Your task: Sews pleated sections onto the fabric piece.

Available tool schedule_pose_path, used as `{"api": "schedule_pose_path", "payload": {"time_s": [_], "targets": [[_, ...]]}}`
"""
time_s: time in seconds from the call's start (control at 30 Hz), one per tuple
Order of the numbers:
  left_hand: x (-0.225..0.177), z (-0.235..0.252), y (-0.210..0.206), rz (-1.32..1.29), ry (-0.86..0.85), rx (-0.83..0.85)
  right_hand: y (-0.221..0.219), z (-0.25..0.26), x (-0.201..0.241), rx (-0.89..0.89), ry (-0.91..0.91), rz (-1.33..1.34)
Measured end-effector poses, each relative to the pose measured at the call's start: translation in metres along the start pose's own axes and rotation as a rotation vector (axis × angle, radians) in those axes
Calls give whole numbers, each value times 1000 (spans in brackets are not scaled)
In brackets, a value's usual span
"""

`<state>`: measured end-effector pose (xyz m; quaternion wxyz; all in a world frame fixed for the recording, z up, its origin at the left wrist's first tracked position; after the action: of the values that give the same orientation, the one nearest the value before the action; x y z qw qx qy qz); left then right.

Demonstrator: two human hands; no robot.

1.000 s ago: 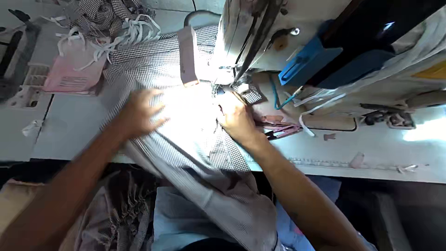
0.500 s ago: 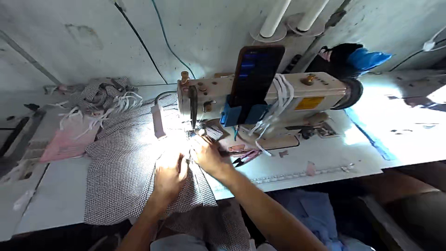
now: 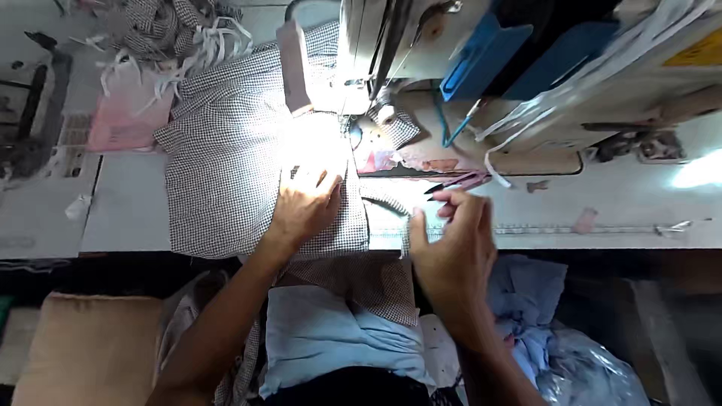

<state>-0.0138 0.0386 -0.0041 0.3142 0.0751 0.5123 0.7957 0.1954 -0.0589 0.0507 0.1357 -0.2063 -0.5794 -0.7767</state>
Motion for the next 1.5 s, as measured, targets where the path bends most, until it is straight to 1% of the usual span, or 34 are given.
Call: {"api": "schedule_pose_path", "payload": {"time_s": [0.07, 0.13, 0.17, 0.2, 0.27, 0.33, 0.43, 0.57, 0.67, 0.77, 0.87, 0.93, 1.03, 1.13, 1.23, 1.3, 1.4, 1.5], "targets": [[1, 1, -2, -5, -14, -32, -17, -13, 18, 36, 44, 15], [0, -1, -1, -24, -24, -68, -42, -19, 28, 105, 57, -48], [-2, -2, 1, -35, -29, -74, -50, -18, 30, 107, 65, -48], [-5, -4, 4, -39, -39, -50, -53, -17, 33, 104, 74, -20], [-19, -14, 16, -119, -103, 69, -49, -21, 36, 107, 65, 72], [-35, -26, 24, -217, -173, 164, -44, -29, 33, 161, -2, 178], [-49, -47, 30, -260, -204, 215, -46, -43, 21, 158, -14, 242], [-50, -62, 42, -334, -229, 315, -45, -57, 12, 93, 119, 214], [-48, -67, 48, -363, -259, 366, -41, -58, 5, 96, 149, 267], [-49, -69, 51, -394, -280, 420, -40, -54, -3, 184, 244, 310], [-51, -69, 52, -441, -243, 400, -38, -48, -6, 309, 388, 250], [-50, -66, 54, -476, -196, 370, -35, -44, -4, 337, 441, 191], [-46, -57, 56, -500, -165, 351, -39, -44, -3, 276, 480, 181], [-24, -35, 44, -532, -145, 260, -43, -45, -9, 259, 536, 219], [8, -16, 25, -331, -182, 289, -43, -45, -13, 226, 600, 229], [16, -12, 18, -234, -219, 300, -43, -40, -15, 224, 634, 233], [20, -11, 18, -201, -226, 311, -45, -28, -20, 254, 671, 275], [28, -2, 14, -196, -205, 316, -51, -3, -24, 315, 704, 339]]}}
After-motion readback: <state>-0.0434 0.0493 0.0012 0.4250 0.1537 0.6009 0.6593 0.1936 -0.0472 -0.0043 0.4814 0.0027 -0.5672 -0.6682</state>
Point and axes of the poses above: each hand's wrist, its own z-axis towards the middle knuckle, its own y-axis out of the back of the hand, x = y × z, the point moved 1 cm from there along z, towards the middle knuckle, and after that the axes turned 1 degree about -z, right-handed, at the moved point
